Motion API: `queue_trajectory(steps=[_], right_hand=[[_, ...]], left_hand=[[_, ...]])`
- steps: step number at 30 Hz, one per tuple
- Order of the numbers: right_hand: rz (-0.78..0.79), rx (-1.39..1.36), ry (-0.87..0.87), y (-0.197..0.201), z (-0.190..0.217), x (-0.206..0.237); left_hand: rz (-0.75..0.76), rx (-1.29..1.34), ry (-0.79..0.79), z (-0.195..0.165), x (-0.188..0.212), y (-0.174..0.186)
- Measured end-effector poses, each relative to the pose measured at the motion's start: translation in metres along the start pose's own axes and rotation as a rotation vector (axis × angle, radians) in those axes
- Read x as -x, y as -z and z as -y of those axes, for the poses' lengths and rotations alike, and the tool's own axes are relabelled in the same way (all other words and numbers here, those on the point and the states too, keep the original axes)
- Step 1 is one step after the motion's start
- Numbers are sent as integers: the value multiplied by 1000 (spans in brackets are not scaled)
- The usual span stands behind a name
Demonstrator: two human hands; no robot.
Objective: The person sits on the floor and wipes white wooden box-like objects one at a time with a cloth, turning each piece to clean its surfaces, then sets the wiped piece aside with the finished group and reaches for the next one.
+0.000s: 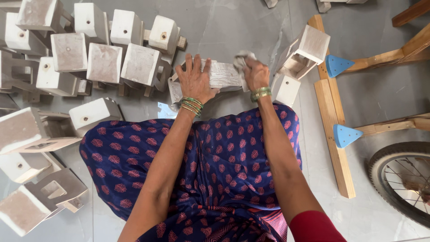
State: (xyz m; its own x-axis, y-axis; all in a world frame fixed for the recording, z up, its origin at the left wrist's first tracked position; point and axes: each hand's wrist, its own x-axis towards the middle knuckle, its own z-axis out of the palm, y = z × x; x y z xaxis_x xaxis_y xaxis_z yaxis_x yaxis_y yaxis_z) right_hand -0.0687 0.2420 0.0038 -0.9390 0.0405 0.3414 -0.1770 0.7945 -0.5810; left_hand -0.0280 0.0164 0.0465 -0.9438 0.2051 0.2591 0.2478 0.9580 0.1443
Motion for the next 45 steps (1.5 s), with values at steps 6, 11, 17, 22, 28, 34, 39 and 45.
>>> queue_trajectory(steps=[6,11,17,22,28,34,39,45], right_hand=[[259,137,-177,35,-15,62],[130,59,-202,53,-43,59],[-63,-99,-115,13,-22,20],[69,-133,-465,-2,-5,20],[-41,-481,-507,-2,-6,29],[-105,-733,-377,-21,0,28],[-51,-646,-397,-19,-1,26],[38,-38,-545,-16,-6,30]], left_hand=[[-19,-9,-5,-2,3,-1],[-25,-10,-21,-1,5,-1],[-35,-20,-51,-8,20,3],[-83,153,-45,-14,48,4],[-316,499,665,9,92,-25],[34,1861,1056,34,98,-50],[83,1636,914,46,80,-46],[108,1665,767,61,53,-44]])
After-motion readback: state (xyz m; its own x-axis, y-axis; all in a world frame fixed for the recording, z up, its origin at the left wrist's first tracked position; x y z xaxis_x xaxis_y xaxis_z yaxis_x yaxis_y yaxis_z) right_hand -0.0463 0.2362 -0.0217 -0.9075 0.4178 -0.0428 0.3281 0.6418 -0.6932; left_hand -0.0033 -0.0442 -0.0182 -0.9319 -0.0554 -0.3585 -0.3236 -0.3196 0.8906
